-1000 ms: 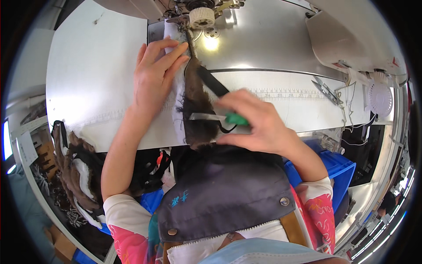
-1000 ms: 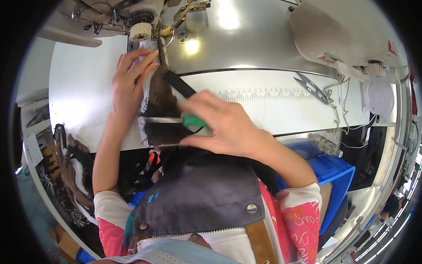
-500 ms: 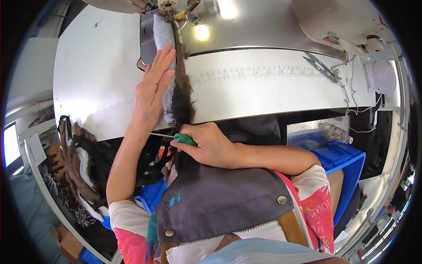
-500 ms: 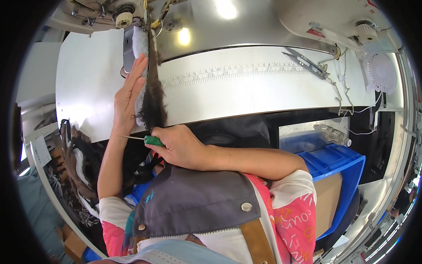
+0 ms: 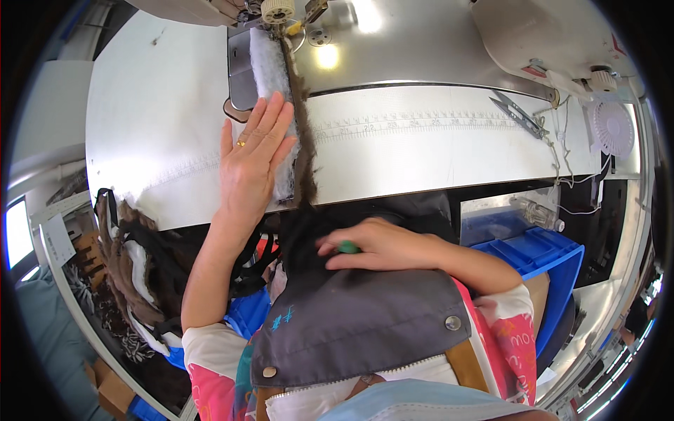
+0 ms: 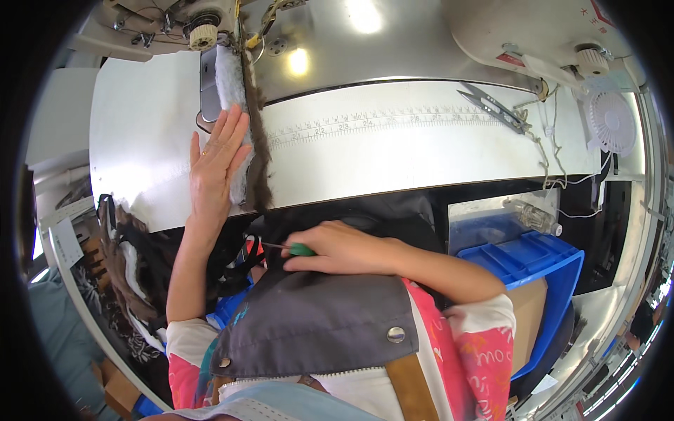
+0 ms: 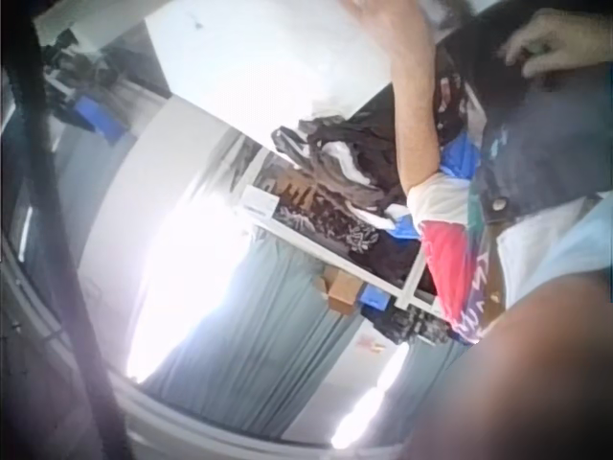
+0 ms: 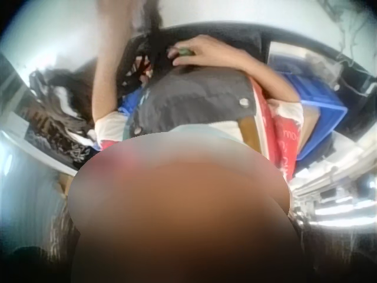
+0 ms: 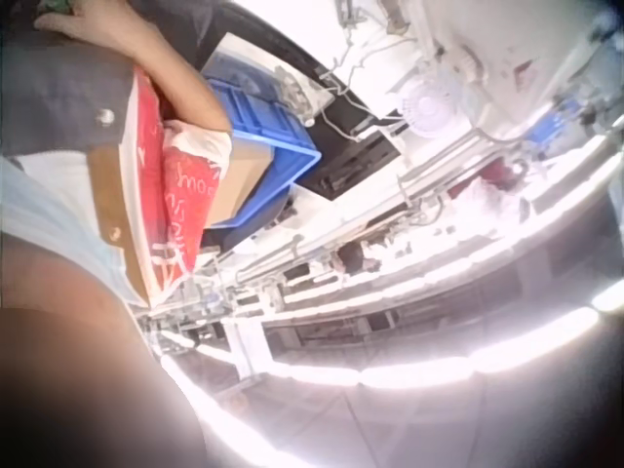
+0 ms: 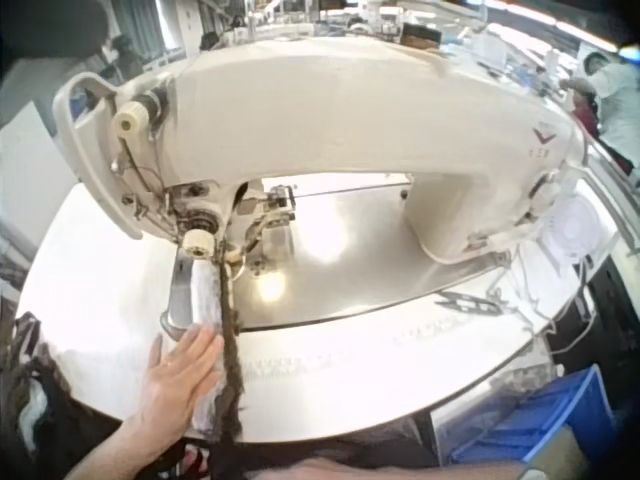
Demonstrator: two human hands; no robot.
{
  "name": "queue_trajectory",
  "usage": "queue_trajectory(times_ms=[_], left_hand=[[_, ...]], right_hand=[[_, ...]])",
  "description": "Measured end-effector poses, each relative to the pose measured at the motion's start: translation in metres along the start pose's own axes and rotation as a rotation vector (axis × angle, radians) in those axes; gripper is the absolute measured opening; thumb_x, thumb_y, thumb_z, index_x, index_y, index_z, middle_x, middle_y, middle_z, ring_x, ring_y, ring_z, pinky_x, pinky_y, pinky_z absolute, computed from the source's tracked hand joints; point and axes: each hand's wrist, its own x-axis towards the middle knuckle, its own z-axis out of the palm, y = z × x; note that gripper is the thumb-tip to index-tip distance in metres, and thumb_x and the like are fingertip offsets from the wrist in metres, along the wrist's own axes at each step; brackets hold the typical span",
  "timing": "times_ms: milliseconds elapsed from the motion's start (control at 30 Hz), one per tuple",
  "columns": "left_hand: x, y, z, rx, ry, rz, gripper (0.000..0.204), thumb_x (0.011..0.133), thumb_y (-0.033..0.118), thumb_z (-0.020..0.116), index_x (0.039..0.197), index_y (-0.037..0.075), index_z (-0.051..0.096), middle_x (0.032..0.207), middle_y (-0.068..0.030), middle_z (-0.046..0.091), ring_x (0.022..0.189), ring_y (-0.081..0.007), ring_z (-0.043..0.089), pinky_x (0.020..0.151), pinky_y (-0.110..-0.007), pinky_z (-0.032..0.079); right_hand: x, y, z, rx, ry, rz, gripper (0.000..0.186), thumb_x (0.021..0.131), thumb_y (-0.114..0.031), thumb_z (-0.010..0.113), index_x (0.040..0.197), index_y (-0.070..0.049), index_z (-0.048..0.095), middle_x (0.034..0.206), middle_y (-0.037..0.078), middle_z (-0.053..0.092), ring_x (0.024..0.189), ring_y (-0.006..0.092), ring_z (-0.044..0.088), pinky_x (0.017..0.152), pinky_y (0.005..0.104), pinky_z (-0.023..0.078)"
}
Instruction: Sewing and trimming processed fur materials using an industrial sewing machine.
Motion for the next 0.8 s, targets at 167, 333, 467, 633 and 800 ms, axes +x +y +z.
queue_trajectory(times_ms=[167,333,467,633,800], left_hand=[[0.0,-0.001,0.001,-0.052,0.027,-0.004,0.037,0.088,0.017,0.058,0.125,0.015,0.056,0.132,-0.0005,0.051,0.124,-0.0199,0.047,0.103,-0.05,0.027],[-0.001,0.0,0.001,-0.065,0.027,-0.024,0.035,0.089,0.017,0.057,0.124,0.014,0.057,0.132,-0.0005,0.052,0.123,-0.0203,0.048,0.102,-0.051,0.027],[0.0,0.001,-0.001,-0.056,0.008,-0.035,0.035,0.089,0.016,0.058,0.124,0.014,0.057,0.132,-0.0009,0.051,0.124,-0.0207,0.047,0.102,-0.053,0.026],[0.002,0.004,-0.004,-0.067,-0.029,-0.058,0.037,0.089,0.016,0.058,0.126,0.013,0.055,0.134,-0.002,0.049,0.125,-0.0205,0.045,0.104,-0.054,0.022],[0.001,0.006,-0.007,-0.078,-0.061,-0.082,0.04,0.088,0.014,0.058,0.128,0.013,0.053,0.136,-0.0026,0.047,0.127,-0.0204,0.044,0.106,-0.052,0.019]], right_hand=[[-0.047,-0.065,-0.054,0.349,0.61,0.519,0.036,0.09,-0.018,0.056,0.123,-0.003,0.05,0.072,0.01,0.063,0.07,0.0194,0.063,0.065,0.0291,0.049],[-0.01,-0.044,-0.06,-0.615,0.868,0.124,0.031,0.087,-0.009,0.053,0.117,-0.003,0.049,0.06,0.009,0.051,0.057,0.0244,0.056,0.058,0.032,0.046],[-0.01,-0.039,-0.054,-1.004,0.702,0.215,0.037,0.079,-0.006,0.057,0.114,0.0,0.05,0.06,0.009,0.052,0.051,0.0279,0.056,0.052,0.0349,0.047],[0.01,-0.048,-0.047,-0.787,0.658,0.173,0.048,0.081,-0.015,0.062,0.125,-0.003,0.047,0.05,0.007,0.052,0.043,0.0272,0.051,0.048,0.035,0.042],[0.046,-0.03,-0.038,-0.886,0.767,0.135,0.05,0.083,-0.016,0.061,0.125,0.005,0.044,0.044,0.001,0.047,0.035,0.0202,0.046,0.043,0.0306,0.038]])
